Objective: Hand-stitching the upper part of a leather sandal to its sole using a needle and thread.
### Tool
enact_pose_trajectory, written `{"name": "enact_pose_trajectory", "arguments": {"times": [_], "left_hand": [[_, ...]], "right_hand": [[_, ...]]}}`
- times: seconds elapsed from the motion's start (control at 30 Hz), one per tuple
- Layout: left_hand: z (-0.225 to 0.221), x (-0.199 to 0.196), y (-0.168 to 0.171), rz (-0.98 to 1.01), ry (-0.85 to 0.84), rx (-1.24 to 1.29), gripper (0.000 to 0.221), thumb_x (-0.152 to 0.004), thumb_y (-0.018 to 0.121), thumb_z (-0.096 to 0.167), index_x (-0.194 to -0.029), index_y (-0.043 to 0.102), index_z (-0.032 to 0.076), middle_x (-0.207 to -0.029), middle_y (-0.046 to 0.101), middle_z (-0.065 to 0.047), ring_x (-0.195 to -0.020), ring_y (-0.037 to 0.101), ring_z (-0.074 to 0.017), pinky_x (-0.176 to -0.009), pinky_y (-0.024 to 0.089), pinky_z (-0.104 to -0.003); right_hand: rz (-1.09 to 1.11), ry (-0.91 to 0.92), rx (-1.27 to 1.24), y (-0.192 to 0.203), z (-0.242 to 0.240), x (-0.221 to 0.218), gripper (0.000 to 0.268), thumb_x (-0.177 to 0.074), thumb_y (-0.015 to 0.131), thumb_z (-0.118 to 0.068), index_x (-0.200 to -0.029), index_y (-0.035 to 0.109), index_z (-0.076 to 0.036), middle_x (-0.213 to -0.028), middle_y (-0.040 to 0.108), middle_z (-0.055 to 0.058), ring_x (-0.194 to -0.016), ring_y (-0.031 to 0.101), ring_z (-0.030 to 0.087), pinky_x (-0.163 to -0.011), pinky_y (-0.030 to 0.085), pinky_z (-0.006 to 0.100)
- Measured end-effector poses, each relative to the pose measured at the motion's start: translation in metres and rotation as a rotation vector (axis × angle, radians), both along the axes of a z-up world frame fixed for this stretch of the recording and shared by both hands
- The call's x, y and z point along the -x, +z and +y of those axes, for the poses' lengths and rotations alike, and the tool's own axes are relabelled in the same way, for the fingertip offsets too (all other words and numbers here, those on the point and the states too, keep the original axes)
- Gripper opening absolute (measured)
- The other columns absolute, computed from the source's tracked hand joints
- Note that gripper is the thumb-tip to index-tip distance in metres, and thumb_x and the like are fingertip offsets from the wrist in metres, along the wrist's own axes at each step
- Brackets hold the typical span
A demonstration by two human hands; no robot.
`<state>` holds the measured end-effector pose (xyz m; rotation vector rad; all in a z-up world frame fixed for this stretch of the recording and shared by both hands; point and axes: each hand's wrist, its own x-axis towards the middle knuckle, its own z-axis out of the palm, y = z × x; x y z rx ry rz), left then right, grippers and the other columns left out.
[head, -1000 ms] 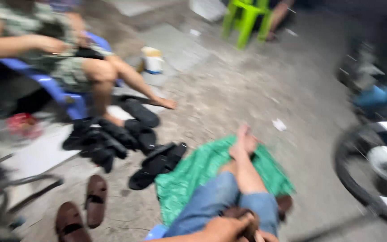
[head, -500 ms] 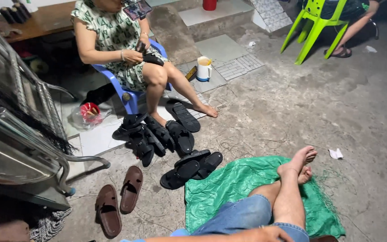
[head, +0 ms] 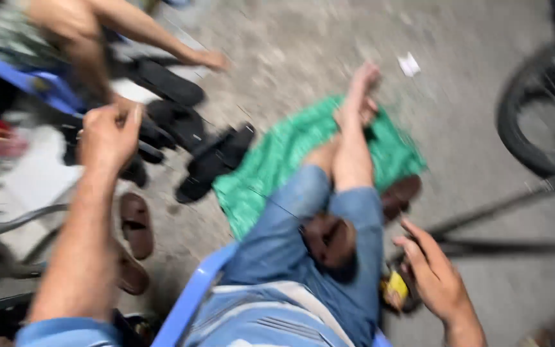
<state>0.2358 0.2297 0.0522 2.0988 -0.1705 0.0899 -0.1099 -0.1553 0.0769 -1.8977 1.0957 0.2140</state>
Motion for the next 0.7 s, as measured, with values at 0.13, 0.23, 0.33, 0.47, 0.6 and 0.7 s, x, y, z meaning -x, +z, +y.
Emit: {"name": "enact_pose_trajectory", "arguments": {"times": [0.13, 0.23, 0.33, 0.47, 0.6, 0.7], "left_hand": [[-0.056, 0.068, 0.021, 0.373, -0.222, -1.119, 0.039, -0.084, 0.044, 0.043, -0.105, 0.060, 0.014, -0.111, 0.058, -0.015, -0.105, 0.053, -0.0386, -0.083, 0.039, -0.051], [-0.107, 0.132, 0.005, 0.190, -0.681, -0.651, 0.023, -0.081, 0.052, 0.035, -0.086, 0.067, 0.018, -0.104, 0.064, -0.009, -0.101, 0.058, -0.0318, -0.080, 0.044, -0.044], [-0.151, 0.170, -0.012, -0.173, -1.031, -0.138, 0.018, -0.081, 0.059, 0.030, -0.088, 0.062, 0.014, -0.113, 0.060, -0.008, -0.111, 0.053, -0.0329, -0.091, 0.037, -0.047], [-0.180, 0.195, -0.023, -0.078, -1.186, 0.141, 0.025, -0.085, 0.057, 0.027, -0.094, 0.051, 0.005, -0.094, 0.059, -0.010, -0.082, 0.057, -0.0313, -0.072, 0.044, -0.039], [-0.183, 0.215, -0.039, 0.050, -1.017, 0.127, 0.014, -0.081, 0.066, 0.022, -0.084, 0.055, 0.014, -0.071, 0.057, -0.001, -0.063, 0.053, -0.0197, -0.058, 0.041, -0.031], [-0.189, 0.222, -0.044, 0.235, -0.912, 0.135, 0.009, -0.079, 0.067, 0.024, -0.084, 0.063, 0.018, -0.078, 0.065, 0.003, -0.068, 0.062, -0.0121, -0.061, 0.046, -0.025]], "right_hand": [[-0.319, 0.466, 0.126, -0.001, -0.005, 0.008, 0.039, -0.086, 0.045, -0.022, -0.122, 0.056, -0.015, -0.111, 0.062, 0.004, -0.097, 0.064, 0.012, -0.085, 0.043, 0.023], [-0.256, 0.687, 0.188, 0.014, 0.006, 0.003, 0.041, -0.083, 0.050, -0.016, -0.123, 0.056, -0.021, -0.104, 0.063, 0.000, -0.093, 0.061, 0.012, -0.079, 0.042, 0.023], [-0.094, 0.801, 0.276, 0.018, 0.009, -0.004, 0.048, -0.079, 0.052, -0.017, -0.124, 0.052, -0.033, -0.100, 0.061, -0.006, -0.085, 0.060, 0.013, -0.067, 0.047, 0.029], [-0.016, 0.932, 0.411, 0.017, 0.017, -0.006, 0.047, -0.080, 0.053, -0.023, -0.124, 0.049, -0.039, -0.100, 0.057, -0.009, -0.078, 0.060, 0.016, -0.053, 0.049, 0.037], [0.032, 0.984, 0.458, 0.013, 0.017, -0.006, 0.051, -0.079, 0.052, -0.020, -0.126, 0.046, -0.039, -0.100, 0.053, -0.007, -0.076, 0.058, 0.019, -0.051, 0.048, 0.040], [0.074, 0.980, 0.479, 0.013, 0.015, -0.010, 0.052, -0.078, 0.053, -0.020, -0.126, 0.046, -0.040, -0.101, 0.053, -0.007, -0.071, 0.058, 0.020, -0.048, 0.049, 0.040]]}}
